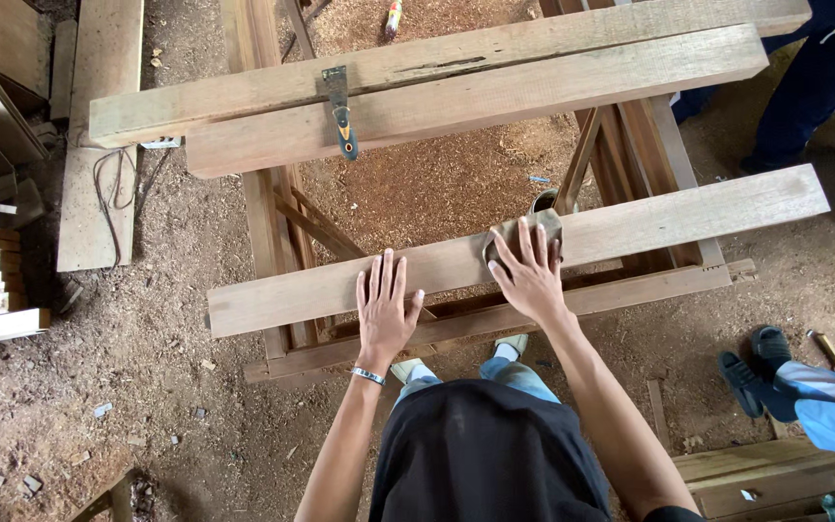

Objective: The person sands a wooden plank by hand using a piece of sandpaper, rubbing it along the length of the wood while holding the plank steady.

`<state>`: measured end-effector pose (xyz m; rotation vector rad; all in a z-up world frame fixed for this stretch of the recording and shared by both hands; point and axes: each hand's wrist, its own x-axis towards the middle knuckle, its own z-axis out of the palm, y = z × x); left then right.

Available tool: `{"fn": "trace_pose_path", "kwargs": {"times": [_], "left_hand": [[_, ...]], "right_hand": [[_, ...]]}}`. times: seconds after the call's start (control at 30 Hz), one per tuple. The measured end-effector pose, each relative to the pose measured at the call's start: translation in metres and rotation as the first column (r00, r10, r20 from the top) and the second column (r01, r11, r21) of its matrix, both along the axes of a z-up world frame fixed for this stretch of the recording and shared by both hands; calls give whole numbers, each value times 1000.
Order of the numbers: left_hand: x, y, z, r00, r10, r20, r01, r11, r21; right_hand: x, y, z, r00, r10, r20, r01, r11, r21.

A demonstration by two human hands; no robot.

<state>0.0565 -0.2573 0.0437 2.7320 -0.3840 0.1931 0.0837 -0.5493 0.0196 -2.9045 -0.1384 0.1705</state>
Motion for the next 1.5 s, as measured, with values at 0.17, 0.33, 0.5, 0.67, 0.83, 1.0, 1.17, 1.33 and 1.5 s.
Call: {"fn": "trace_pose_path", "kwargs": {"times": [0.17,0.33,0.5,0.67,0.83,1.0,1.17,1.33,1.5], "left_hand": [[-1,0,2,1000,7,-6,-7,1000,-7],[-3,0,0,1000,11,1,-11,1000,-6],[0,-1,-4,1000,13,0,-13,1000,10],[-1,-1,-3,1000,21,-4,-21,1000,-1],[0,-5,-2,999,28,-23,-28,1000,-7],[6,-36,-1,996,37,-78,-35,999,20],[16,-96,0,990,-95,-101,99,994,43],[21,-143,-2,972,-211,-101,212,977,-7],[21,-158,-2,976,-194,-97,203,975,95]], "right_hand": [[-6,-30,9,997,-25,-74,23,999,-27],[7,-34,9,992,-88,-93,87,996,-12],[8,-21,5,996,-61,-65,56,996,-71],[-5,-36,10,998,0,-62,-2,999,-39],[-1,-66,14,998,-28,-52,28,1000,-1],[16,-56,6,997,-60,-58,56,997,-60],[1,-55,5,1000,12,0,-12,999,-33],[-9,-87,7,997,54,48,-53,998,-18],[2,-104,11,999,36,17,-35,999,-20]]}}
